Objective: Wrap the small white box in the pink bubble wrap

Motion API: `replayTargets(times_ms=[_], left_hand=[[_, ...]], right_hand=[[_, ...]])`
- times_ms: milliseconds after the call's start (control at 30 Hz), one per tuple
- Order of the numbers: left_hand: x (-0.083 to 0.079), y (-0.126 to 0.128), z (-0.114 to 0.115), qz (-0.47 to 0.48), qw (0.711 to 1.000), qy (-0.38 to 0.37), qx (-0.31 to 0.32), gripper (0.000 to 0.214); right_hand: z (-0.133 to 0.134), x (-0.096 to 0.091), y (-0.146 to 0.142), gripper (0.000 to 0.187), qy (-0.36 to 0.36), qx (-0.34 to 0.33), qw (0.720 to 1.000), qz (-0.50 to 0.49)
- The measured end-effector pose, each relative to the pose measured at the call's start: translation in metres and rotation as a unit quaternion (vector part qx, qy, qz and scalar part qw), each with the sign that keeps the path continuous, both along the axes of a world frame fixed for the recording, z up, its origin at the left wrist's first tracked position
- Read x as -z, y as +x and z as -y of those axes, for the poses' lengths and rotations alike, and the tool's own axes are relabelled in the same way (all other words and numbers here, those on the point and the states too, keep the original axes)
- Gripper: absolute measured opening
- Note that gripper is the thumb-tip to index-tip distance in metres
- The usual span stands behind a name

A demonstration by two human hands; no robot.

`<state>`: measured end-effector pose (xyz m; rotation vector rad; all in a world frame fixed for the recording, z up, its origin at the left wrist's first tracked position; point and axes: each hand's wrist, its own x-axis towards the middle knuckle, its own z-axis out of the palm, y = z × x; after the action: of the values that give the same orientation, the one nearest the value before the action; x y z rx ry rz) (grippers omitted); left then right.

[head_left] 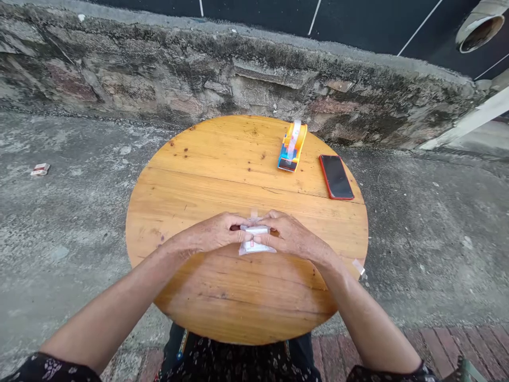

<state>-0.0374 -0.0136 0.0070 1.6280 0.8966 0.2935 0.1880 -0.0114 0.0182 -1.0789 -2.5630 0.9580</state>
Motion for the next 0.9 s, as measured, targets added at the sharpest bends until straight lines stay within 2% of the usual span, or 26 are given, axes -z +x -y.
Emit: replayTargets(times_ms=[100, 167, 267, 367, 567, 733, 833, 900], left_hand=[[0.0, 0.002, -0.004, -0.012, 1.0, 0.019, 0.011, 0.037], [-0.002, 0.004, -0.004, -0.044, 0.996, 0.076, 0.007, 0.034], [-0.004, 0.007, -0.001, -0.097, 0.985, 0.14, -0.031, 0.032], [-0.004, 0.008, 0.003, -0.113, 0.981, 0.144, -0.058, 0.034], [-0.003, 0.007, 0.006, -0.096, 0.985, 0.127, -0.067, 0.034], [0.001, 0.01, 0.021, -0.094, 0.979, 0.143, -0.11, 0.034], [0.007, 0.015, 0.038, -0.113, 0.951, 0.215, -0.192, 0.035], [0.012, 0.02, 0.053, -0.12, 0.905, 0.318, -0.255, 0.035]], right_hand=[[-0.002, 0.007, 0.002, 0.035, 0.021, 0.008, 1.0, -0.008], [-0.003, 0.01, 0.003, 0.037, 0.022, 0.012, 1.0, -0.014], [-0.003, 0.014, 0.004, 0.036, 0.02, 0.023, 0.999, -0.014], [-0.001, 0.016, 0.004, 0.035, 0.021, 0.039, 0.999, -0.019], [0.008, 0.018, 0.003, 0.029, 0.03, 0.1, 0.992, -0.066], [0.016, 0.013, 0.001, 0.025, 0.032, 0.096, 0.993, -0.056], [0.017, 0.011, 0.002, 0.025, 0.032, 0.095, 0.994, -0.049], [0.016, 0.01, 0.002, 0.025, 0.03, 0.095, 0.994, -0.042]])
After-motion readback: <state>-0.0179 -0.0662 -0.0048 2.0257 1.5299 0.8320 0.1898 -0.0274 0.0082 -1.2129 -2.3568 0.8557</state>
